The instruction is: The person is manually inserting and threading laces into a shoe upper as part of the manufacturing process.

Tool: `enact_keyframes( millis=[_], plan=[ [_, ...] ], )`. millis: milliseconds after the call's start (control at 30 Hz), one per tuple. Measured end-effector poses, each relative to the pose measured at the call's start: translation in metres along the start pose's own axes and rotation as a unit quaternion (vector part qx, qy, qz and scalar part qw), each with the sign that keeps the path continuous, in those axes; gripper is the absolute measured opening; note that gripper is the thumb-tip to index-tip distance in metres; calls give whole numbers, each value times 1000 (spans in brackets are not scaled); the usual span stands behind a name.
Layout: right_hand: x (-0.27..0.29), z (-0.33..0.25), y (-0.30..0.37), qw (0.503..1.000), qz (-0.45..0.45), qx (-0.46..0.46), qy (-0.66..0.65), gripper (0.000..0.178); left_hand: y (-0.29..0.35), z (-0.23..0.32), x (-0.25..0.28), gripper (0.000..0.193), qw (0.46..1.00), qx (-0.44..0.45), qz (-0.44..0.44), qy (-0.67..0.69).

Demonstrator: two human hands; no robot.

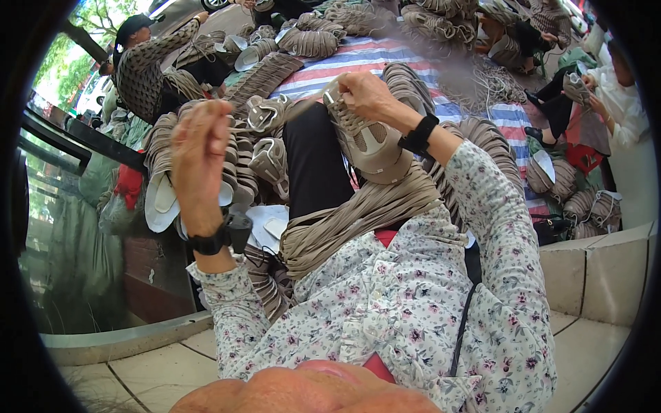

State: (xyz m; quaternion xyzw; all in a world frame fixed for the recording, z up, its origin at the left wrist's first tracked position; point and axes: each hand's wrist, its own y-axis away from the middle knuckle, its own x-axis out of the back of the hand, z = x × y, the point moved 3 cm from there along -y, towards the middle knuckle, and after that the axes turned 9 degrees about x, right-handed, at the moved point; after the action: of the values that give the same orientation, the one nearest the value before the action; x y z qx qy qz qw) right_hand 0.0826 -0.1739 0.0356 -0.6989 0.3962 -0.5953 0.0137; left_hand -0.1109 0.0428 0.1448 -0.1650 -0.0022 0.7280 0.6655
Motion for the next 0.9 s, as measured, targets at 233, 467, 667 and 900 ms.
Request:
enact_keyframes(
  millis=[233, 467, 667, 900],
  plan=[
    [17, -18, 11, 890, -40, -76, -448, 17, -53, -115, 8, 22, 986, 110, 12, -122],
    [57, 23, 56, 766, 34, -131, -628, 30, -100, -184, 22, 26, 947, 45, 62, -311],
    [112, 92, 133, 677, 178, -168, -694, 34, -104, -187, 25, 22, 928, 21, 59, -368],
    [112, 158, 221, 628, 264, -276, -678, 31, -113, -189, 19, 21, 909, 33, 40, -413]
  ],
)
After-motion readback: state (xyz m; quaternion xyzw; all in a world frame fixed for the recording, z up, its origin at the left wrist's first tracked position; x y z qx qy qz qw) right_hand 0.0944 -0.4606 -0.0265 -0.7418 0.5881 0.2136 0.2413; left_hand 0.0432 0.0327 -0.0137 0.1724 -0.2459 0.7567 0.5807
